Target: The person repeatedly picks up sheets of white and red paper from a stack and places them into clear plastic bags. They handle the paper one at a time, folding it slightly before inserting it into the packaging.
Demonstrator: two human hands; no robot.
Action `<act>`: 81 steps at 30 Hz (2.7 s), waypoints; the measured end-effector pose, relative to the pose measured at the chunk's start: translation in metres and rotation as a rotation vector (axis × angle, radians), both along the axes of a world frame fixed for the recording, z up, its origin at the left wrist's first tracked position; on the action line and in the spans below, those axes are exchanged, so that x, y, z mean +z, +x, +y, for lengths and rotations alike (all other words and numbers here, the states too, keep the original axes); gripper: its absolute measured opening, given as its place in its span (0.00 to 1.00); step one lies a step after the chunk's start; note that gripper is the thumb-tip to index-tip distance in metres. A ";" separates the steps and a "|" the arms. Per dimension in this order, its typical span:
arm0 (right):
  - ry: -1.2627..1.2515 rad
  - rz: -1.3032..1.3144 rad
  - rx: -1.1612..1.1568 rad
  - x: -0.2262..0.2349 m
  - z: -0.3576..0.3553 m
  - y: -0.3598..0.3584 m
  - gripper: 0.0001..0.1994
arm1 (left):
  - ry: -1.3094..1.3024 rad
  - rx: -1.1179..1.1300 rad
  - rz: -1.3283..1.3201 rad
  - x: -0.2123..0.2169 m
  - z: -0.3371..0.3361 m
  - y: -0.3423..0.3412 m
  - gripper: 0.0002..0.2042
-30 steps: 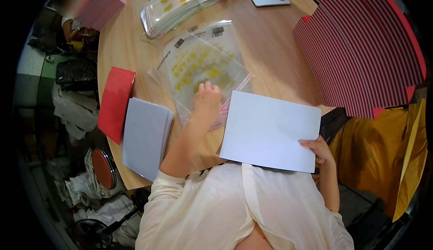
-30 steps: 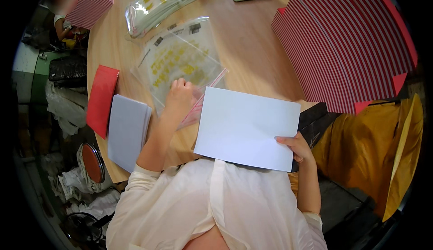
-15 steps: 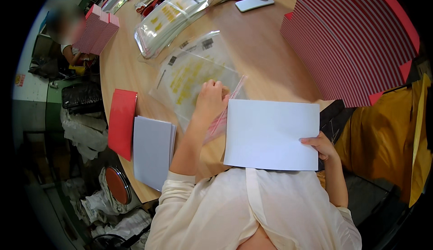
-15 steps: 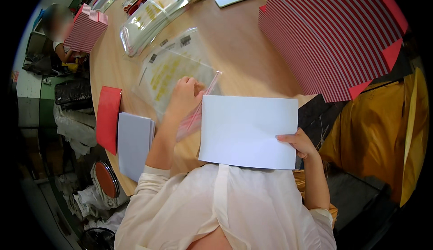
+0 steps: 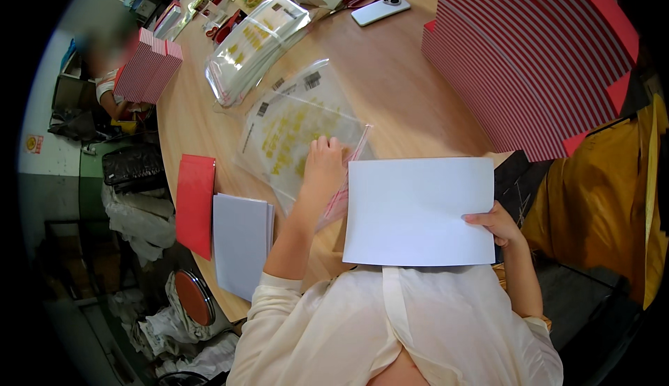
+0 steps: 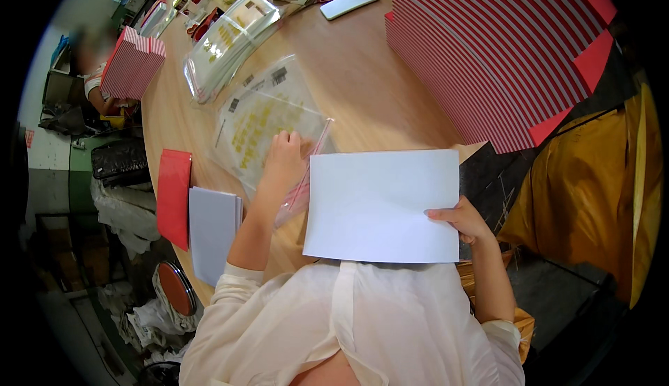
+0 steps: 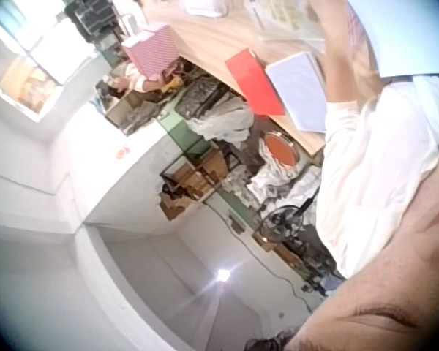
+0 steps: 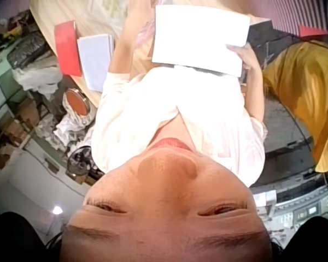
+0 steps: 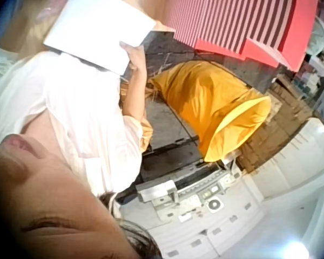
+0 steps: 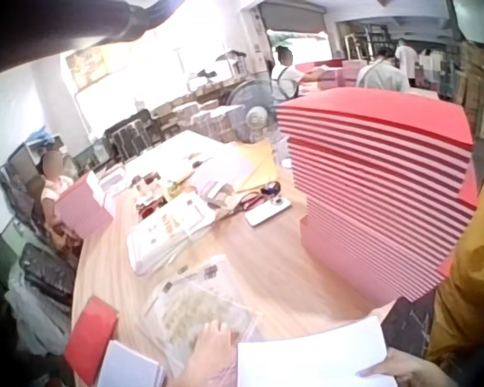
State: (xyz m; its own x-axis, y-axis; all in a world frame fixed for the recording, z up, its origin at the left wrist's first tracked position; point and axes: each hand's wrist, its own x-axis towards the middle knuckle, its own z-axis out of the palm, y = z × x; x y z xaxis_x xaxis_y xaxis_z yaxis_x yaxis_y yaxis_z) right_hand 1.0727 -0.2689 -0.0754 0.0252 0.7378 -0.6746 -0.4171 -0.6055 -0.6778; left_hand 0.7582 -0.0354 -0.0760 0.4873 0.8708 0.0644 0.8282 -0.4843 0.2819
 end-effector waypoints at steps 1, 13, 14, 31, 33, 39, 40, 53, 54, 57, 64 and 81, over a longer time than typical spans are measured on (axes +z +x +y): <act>0.001 0.015 -0.013 0.002 0.001 0.000 0.23 | 0.033 0.007 -0.047 0.000 -0.006 0.000 0.08; 0.059 -0.005 -0.023 0.012 0.025 -0.008 0.21 | 0.222 0.020 -0.223 0.008 -0.045 -0.035 0.05; 0.095 -0.020 -0.028 0.012 0.027 -0.010 0.20 | 0.254 -0.005 -0.209 0.011 -0.048 -0.037 0.06; 0.165 -0.065 -0.024 -0.015 0.011 -0.052 0.16 | 0.260 0.508 -0.200 -0.018 -0.113 -0.049 0.11; 0.118 -0.117 -0.018 -0.009 0.010 -0.054 0.17 | 0.299 0.480 -0.164 -0.019 -0.114 -0.047 0.10; 0.097 -0.121 -0.098 -0.011 0.000 -0.060 0.18 | 0.322 0.411 -0.055 -0.010 -0.111 -0.040 0.11; 0.096 -0.119 -0.113 -0.012 -0.001 -0.060 0.18 | 0.302 0.431 -0.023 -0.008 -0.112 -0.039 0.11; 0.117 -0.082 -0.132 -0.017 -0.001 -0.063 0.15 | 0.232 0.463 -0.049 -0.007 -0.130 -0.061 0.08; 0.120 -0.077 -0.144 -0.017 -0.001 -0.064 0.15 | 0.232 0.460 -0.043 -0.007 -0.132 -0.062 0.08; 0.118 -0.068 -0.139 -0.019 -0.002 -0.063 0.16 | 0.151 0.485 -0.099 -0.006 -0.134 -0.068 0.10; 0.083 -0.067 -0.133 -0.014 0.000 -0.060 0.17 | -0.120 0.627 -0.380 0.017 -0.124 -0.065 0.14; 0.128 -0.110 -0.181 -0.026 -0.008 -0.078 0.15 | 0.252 0.507 -0.237 0.001 -0.139 -0.069 0.11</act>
State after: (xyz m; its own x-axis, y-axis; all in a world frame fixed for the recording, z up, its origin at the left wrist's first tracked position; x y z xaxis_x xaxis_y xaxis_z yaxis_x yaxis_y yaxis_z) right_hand 0.9949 -0.2766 -0.1016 0.2332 0.7939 -0.5615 -0.4307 -0.4334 -0.7916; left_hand 0.6890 -0.1746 -0.0748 -0.0369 0.9342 0.3548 0.9018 -0.1218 0.4146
